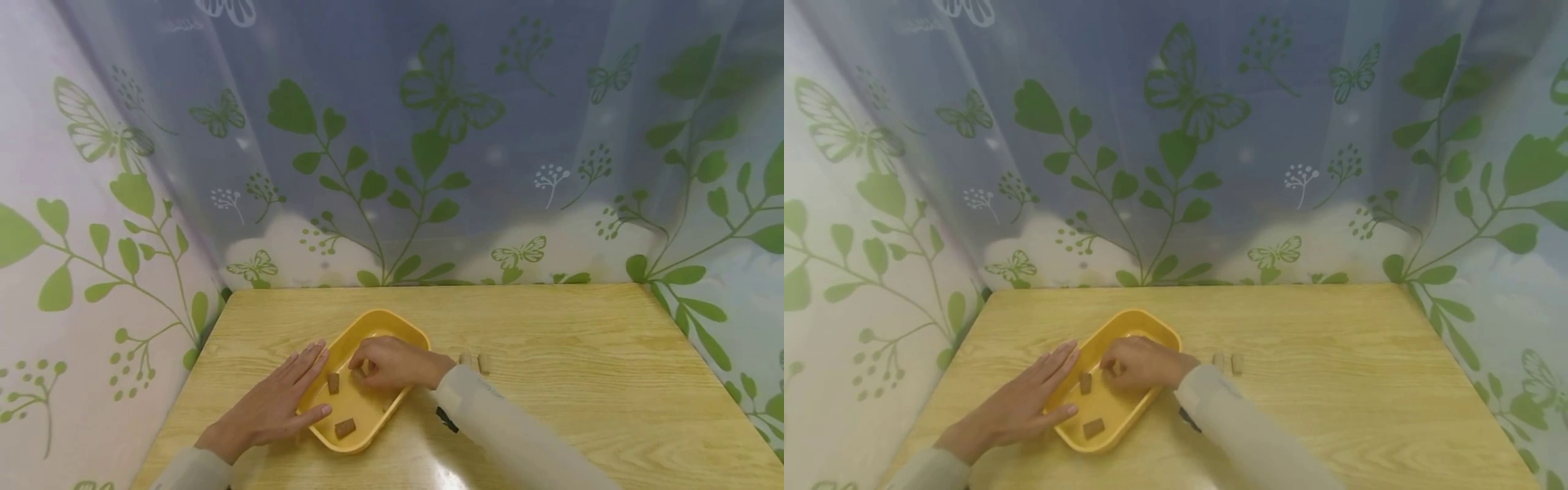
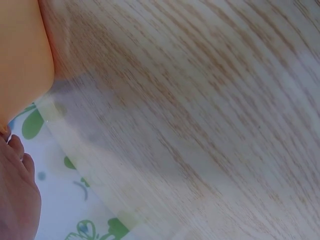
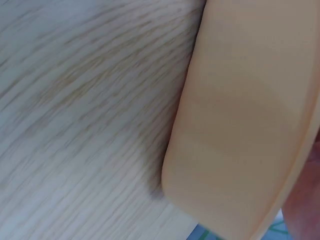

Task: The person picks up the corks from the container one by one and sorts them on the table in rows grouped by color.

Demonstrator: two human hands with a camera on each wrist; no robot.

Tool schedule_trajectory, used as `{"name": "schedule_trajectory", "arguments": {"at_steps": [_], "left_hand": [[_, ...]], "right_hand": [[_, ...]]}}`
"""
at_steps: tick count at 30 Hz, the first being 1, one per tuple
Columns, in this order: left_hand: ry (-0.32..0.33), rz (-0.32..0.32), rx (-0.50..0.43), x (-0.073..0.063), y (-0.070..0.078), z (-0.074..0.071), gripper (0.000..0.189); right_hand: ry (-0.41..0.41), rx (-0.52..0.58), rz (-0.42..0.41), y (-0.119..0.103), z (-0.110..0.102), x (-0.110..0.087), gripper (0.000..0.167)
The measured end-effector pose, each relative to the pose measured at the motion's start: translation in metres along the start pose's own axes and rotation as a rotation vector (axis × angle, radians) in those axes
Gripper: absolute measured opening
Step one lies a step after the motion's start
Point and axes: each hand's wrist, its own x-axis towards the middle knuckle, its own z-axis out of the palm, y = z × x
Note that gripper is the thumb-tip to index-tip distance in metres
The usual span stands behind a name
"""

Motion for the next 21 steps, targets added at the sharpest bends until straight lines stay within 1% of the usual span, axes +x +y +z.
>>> {"name": "schedule_trajectory", "arguments": {"at_steps": [4,10,14,16,21], "left_hand": [[0.002,0.002,0.006,0.0,0.0,0.0,0.091],[0.021,0.019,0.037,0.0,-0.001,0.001,0.091],[0.031,0.02,0.032,-0.001,-0.002,0.001,0.091],[0.033,0.02,0.026,-0.001,-0.002,0.002,0.091],[0.033,0.025,0.018,0.0,-0.001,0.002,0.09]], "right_hand": [[0.017,0.061,0.014,0.003,-0.008,-0.009,0.026],[0.057,0.103,0.026,0.01,-0.021,-0.024,0.021],[0.09,0.132,0.023,0.015,-0.03,-0.036,0.026],[0.114,0.119,0.014,0.019,-0.034,-0.044,0.028],[0.163,0.104,0.056,0.028,-0.047,-0.066,0.034]]}}
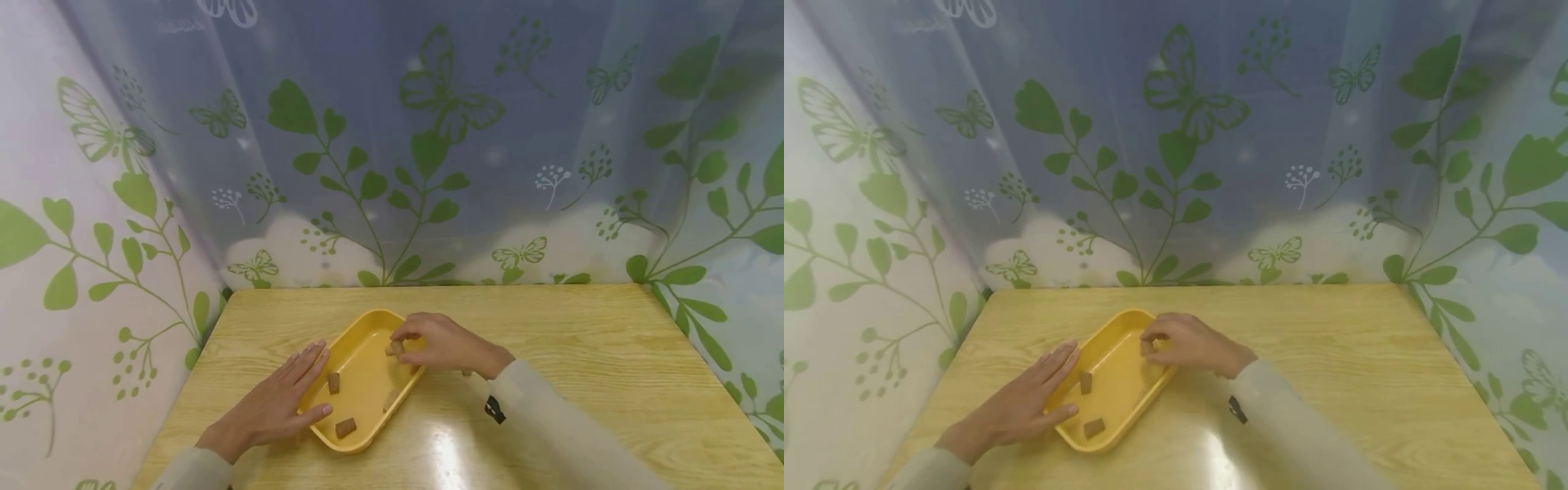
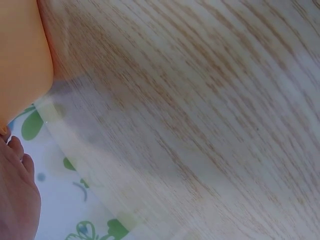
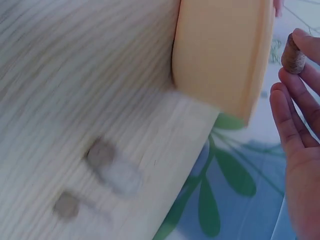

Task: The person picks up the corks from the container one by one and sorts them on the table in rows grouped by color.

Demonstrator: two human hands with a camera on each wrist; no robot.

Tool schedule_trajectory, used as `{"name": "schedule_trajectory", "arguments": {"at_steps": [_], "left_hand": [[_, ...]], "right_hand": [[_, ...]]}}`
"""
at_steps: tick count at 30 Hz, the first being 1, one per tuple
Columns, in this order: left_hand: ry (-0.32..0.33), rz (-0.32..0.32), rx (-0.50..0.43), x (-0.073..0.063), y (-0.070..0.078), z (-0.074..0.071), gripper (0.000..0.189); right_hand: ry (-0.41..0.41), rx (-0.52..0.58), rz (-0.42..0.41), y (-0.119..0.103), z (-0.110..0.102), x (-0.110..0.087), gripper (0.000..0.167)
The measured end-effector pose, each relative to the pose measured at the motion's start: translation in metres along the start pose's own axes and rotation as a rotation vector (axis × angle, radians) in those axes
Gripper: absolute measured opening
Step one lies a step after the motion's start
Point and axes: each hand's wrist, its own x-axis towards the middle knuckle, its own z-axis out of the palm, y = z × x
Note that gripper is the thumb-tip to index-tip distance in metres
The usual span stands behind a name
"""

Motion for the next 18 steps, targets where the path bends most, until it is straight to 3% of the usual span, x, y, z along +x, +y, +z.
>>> {"name": "schedule_trajectory", "arguments": {"at_steps": [9,18], "left_hand": [[0.009,0.002,0.002,-0.001,0.0,0.002,0.09],[0.011,0.002,0.013,-0.001,0.0,0.003,0.09]], "right_hand": [[0.088,-0.021,0.045,0.022,-0.025,-0.039,0.036],[0.134,-0.026,0.099,0.047,-0.034,-0.072,0.036]]}}
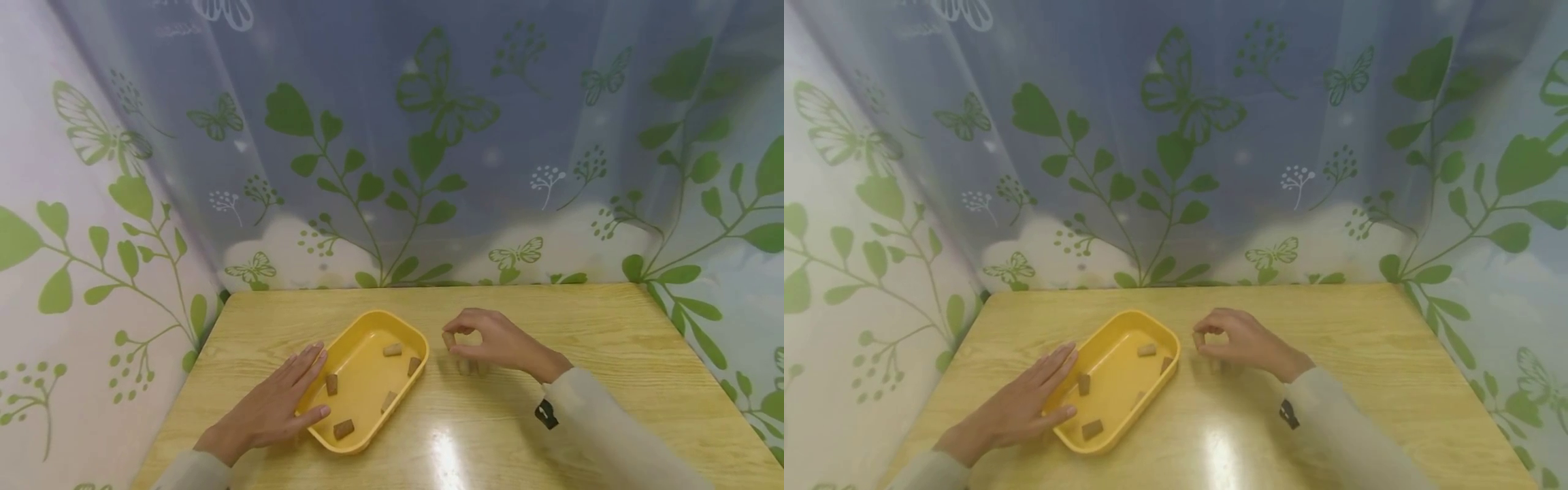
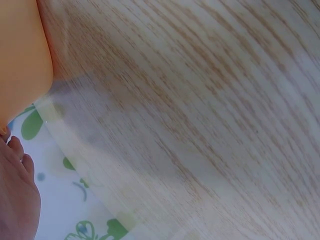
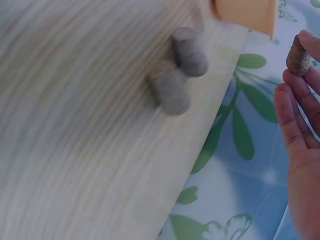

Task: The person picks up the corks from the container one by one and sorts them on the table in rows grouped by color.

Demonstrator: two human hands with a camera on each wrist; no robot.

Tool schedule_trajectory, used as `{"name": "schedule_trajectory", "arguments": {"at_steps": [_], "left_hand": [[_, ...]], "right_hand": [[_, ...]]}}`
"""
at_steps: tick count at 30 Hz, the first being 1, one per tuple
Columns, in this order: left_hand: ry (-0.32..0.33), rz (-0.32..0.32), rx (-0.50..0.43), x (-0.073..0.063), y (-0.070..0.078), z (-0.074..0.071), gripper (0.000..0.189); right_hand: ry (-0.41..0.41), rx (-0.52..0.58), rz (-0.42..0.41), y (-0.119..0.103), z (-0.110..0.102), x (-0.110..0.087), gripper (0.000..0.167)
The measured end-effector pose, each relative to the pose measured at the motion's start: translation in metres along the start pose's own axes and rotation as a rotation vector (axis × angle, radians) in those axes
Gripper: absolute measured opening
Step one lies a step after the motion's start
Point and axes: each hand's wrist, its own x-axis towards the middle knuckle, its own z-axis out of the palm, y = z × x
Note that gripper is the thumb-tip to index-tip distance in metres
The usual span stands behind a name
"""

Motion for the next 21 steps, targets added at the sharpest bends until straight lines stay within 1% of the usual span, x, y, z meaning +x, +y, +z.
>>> {"name": "schedule_trajectory", "arguments": {"at_steps": [5,12,18,21], "left_hand": [[0.007,0.008,0.001,0.0,0.0,0.001,0.09],[-0.006,0.002,-0.024,0.0,0.0,0.0,0.09],[-0.004,0.002,-0.016,0.0,0.0,0.0,0.09],[-0.007,0.001,-0.024,0.0,0.0,0.0,0.09]], "right_hand": [[0.008,0.01,0.046,0.014,-0.001,-0.016,0.037],[0.055,-0.039,0.089,0.026,-0.005,-0.04,0.033],[0.061,-0.041,0.136,0.037,-0.007,-0.053,0.033],[0.062,-0.063,0.132,0.041,-0.007,-0.058,0.032]]}}
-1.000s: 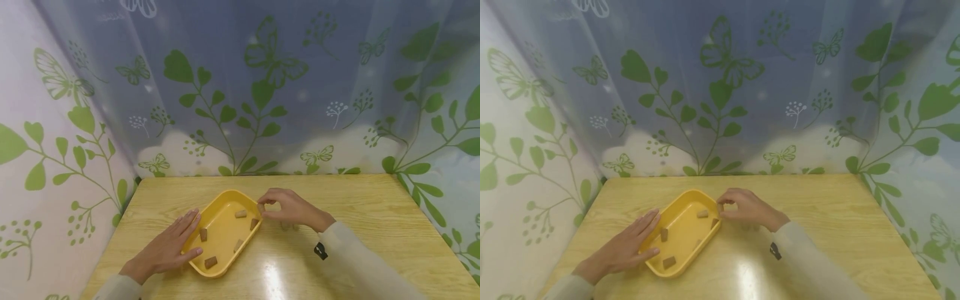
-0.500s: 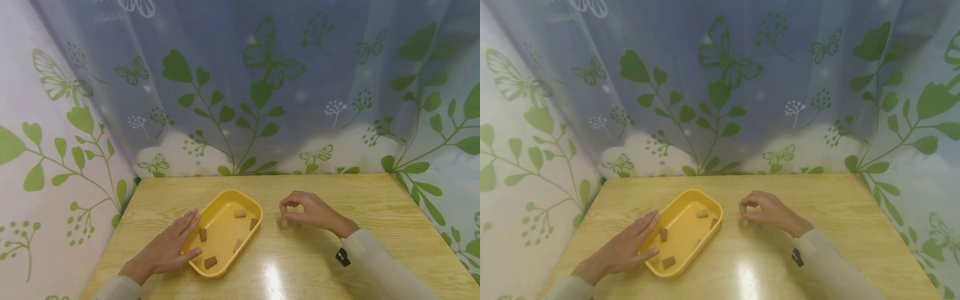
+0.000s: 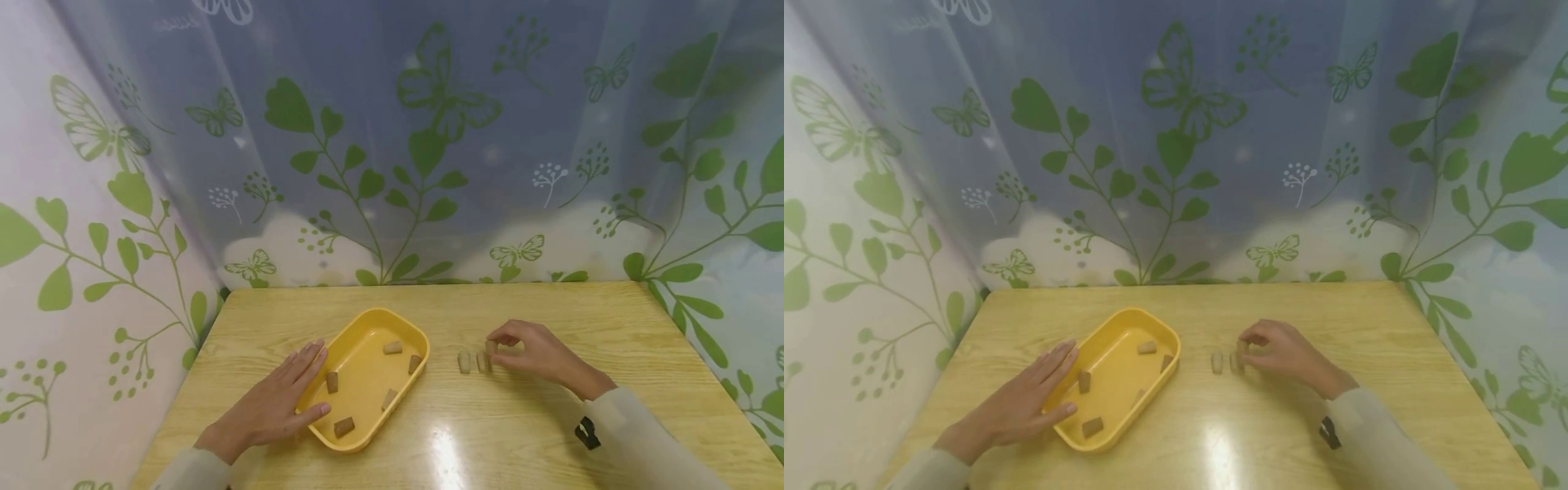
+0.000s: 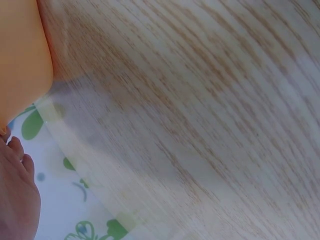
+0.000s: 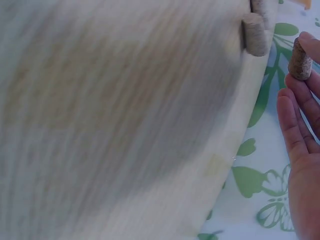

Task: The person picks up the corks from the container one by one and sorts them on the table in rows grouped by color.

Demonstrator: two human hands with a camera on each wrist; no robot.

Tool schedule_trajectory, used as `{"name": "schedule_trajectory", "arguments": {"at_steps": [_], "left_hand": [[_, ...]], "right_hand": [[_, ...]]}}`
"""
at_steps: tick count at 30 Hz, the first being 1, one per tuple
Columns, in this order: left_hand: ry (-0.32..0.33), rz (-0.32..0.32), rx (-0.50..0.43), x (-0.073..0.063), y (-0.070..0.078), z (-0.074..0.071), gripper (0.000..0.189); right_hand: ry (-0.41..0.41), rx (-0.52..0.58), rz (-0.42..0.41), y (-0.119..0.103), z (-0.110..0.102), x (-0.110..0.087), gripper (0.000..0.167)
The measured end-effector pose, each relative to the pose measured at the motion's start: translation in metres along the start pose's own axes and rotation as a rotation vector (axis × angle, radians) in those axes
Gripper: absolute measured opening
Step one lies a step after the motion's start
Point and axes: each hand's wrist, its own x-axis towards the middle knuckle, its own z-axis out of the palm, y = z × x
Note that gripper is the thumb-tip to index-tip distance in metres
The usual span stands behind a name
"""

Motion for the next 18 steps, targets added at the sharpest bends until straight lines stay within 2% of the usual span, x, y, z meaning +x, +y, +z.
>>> {"name": "schedule_trajectory", "arguments": {"at_steps": [5,14,18], "left_hand": [[-0.001,-0.001,-0.009,0.0,0.0,0.0,0.09],[-0.001,-0.002,-0.005,0.0,0.0,0.0,0.09],[0.001,0.0,-0.005,0.001,0.0,0.0,0.09]], "right_hand": [[0.009,-0.019,0.009,0.009,0.004,-0.006,0.031],[-0.023,0.02,0.064,0.02,0.008,-0.014,0.032],[-0.027,0.025,0.05,0.026,0.01,-0.015,0.032]]}}
